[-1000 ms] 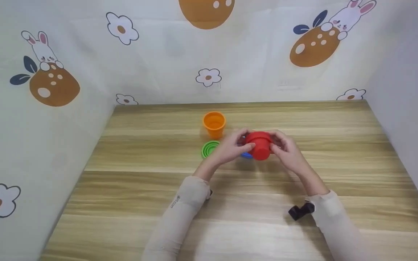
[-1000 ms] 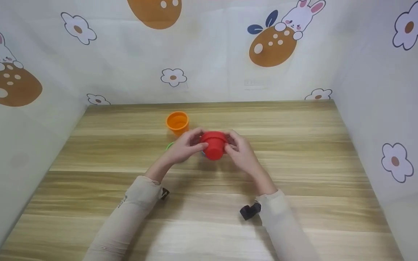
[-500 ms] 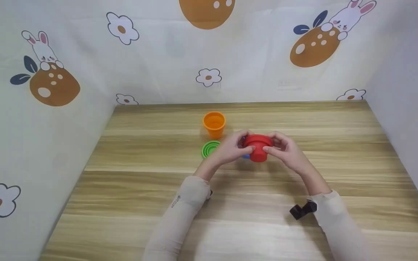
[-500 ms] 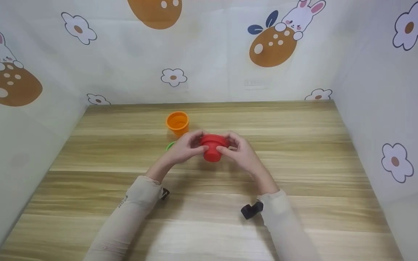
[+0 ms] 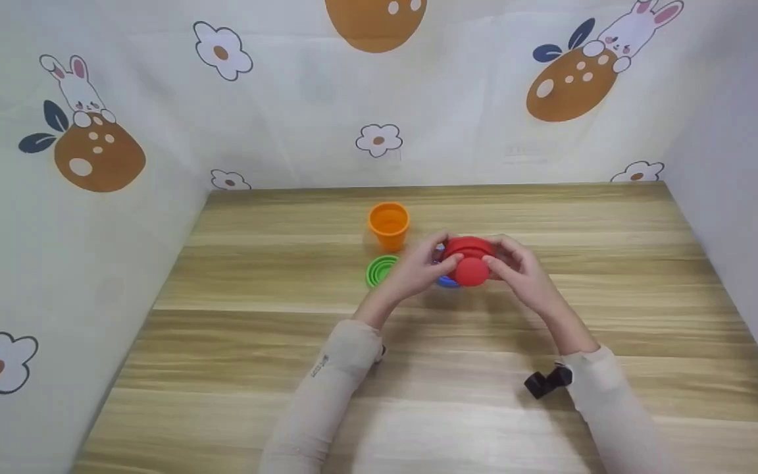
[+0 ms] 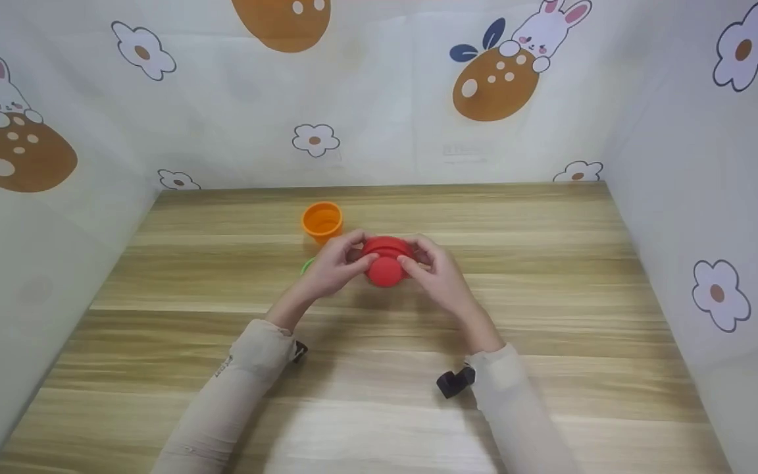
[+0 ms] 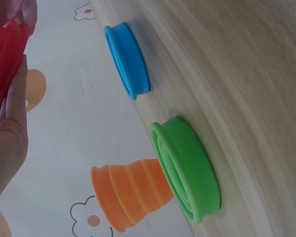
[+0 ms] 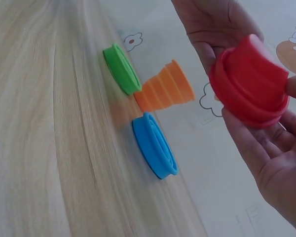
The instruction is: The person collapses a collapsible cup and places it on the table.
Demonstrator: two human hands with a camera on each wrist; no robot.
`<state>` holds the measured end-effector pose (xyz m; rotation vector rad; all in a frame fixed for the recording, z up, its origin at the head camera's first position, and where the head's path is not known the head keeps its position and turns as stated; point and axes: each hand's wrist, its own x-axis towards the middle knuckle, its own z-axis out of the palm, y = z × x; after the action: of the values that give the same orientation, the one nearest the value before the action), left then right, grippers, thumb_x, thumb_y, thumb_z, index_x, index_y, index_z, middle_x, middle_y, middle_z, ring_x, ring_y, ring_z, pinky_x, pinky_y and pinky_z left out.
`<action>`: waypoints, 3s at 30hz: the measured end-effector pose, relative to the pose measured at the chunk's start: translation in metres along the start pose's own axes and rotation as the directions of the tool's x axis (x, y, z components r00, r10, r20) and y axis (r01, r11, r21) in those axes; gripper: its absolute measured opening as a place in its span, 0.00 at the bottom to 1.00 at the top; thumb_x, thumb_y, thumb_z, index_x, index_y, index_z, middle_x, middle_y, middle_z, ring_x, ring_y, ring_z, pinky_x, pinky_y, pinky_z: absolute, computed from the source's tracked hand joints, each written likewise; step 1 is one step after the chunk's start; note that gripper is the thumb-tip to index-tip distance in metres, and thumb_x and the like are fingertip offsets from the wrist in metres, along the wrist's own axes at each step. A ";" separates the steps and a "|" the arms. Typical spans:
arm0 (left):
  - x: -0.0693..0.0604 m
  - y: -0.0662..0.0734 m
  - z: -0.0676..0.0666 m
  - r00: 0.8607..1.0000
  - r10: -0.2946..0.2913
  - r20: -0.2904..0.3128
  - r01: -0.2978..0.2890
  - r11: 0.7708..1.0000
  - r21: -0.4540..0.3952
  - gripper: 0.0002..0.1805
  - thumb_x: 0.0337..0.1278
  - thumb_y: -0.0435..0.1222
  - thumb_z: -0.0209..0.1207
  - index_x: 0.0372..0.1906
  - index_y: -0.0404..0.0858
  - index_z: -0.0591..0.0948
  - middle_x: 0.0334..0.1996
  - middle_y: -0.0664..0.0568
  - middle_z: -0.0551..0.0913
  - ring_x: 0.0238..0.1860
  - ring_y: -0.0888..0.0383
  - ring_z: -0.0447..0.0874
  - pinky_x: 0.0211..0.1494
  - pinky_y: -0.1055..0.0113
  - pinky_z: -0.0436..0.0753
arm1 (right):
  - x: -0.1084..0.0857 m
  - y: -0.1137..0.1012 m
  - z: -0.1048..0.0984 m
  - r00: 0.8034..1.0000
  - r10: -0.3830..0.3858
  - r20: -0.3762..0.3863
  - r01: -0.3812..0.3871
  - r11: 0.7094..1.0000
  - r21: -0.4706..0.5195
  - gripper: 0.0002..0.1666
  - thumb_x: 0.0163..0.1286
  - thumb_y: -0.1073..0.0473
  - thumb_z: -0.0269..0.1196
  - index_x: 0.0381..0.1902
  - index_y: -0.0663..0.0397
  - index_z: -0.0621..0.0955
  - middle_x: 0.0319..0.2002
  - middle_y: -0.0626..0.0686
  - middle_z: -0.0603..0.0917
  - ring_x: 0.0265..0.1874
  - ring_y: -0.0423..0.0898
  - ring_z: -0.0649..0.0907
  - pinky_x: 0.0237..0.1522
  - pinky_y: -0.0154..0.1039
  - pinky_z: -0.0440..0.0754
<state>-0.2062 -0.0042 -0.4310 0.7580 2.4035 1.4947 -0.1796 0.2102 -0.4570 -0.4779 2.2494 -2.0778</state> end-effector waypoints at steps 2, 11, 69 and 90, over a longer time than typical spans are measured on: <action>0.000 0.001 -0.001 1.000 -0.019 -0.004 0.019 1.000 -0.012 0.15 0.70 0.37 0.58 0.55 0.34 0.76 0.46 0.42 0.81 0.43 0.54 0.85 0.49 0.68 0.87 | -0.001 0.001 -0.002 1.000 0.011 0.020 -0.012 0.998 0.054 0.22 0.73 0.71 0.53 0.62 0.77 0.70 0.45 0.41 0.85 0.44 0.36 0.85 0.43 0.32 0.88; 0.000 0.002 0.000 0.999 0.005 -0.040 -0.004 1.000 0.004 0.14 0.72 0.36 0.55 0.54 0.31 0.76 0.45 0.41 0.81 0.37 0.56 0.84 0.44 0.72 0.87 | 0.000 0.001 -0.003 0.999 0.037 0.010 -0.038 0.996 0.078 0.22 0.72 0.72 0.56 0.62 0.77 0.69 0.43 0.41 0.85 0.42 0.36 0.85 0.42 0.33 0.89; 0.000 0.003 -0.004 0.999 -0.031 -0.045 0.025 0.992 -0.120 0.20 0.63 0.35 0.64 0.56 0.35 0.72 0.53 0.42 0.77 0.53 0.47 0.84 0.55 0.64 0.87 | -0.001 -0.012 0.010 0.999 0.014 -0.030 -0.017 0.995 -0.099 0.30 0.66 0.66 0.66 0.63 0.66 0.69 0.57 0.64 0.79 0.47 0.38 0.84 0.49 0.29 0.86; -0.001 0.004 -0.003 0.994 0.000 -0.109 -0.006 0.998 -0.055 0.16 0.64 0.30 0.62 0.55 0.35 0.75 0.55 0.42 0.81 0.54 0.47 0.82 0.56 0.62 0.87 | 0.002 -0.010 0.011 0.989 -0.065 -0.131 0.039 0.981 -0.192 0.23 0.64 0.72 0.66 0.56 0.69 0.74 0.51 0.62 0.79 0.47 0.41 0.81 0.46 0.26 0.85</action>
<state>-0.2055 -0.0056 -0.4255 0.6850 2.4282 1.6368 -0.1772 0.1990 -0.4478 -0.4192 2.5545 -1.9863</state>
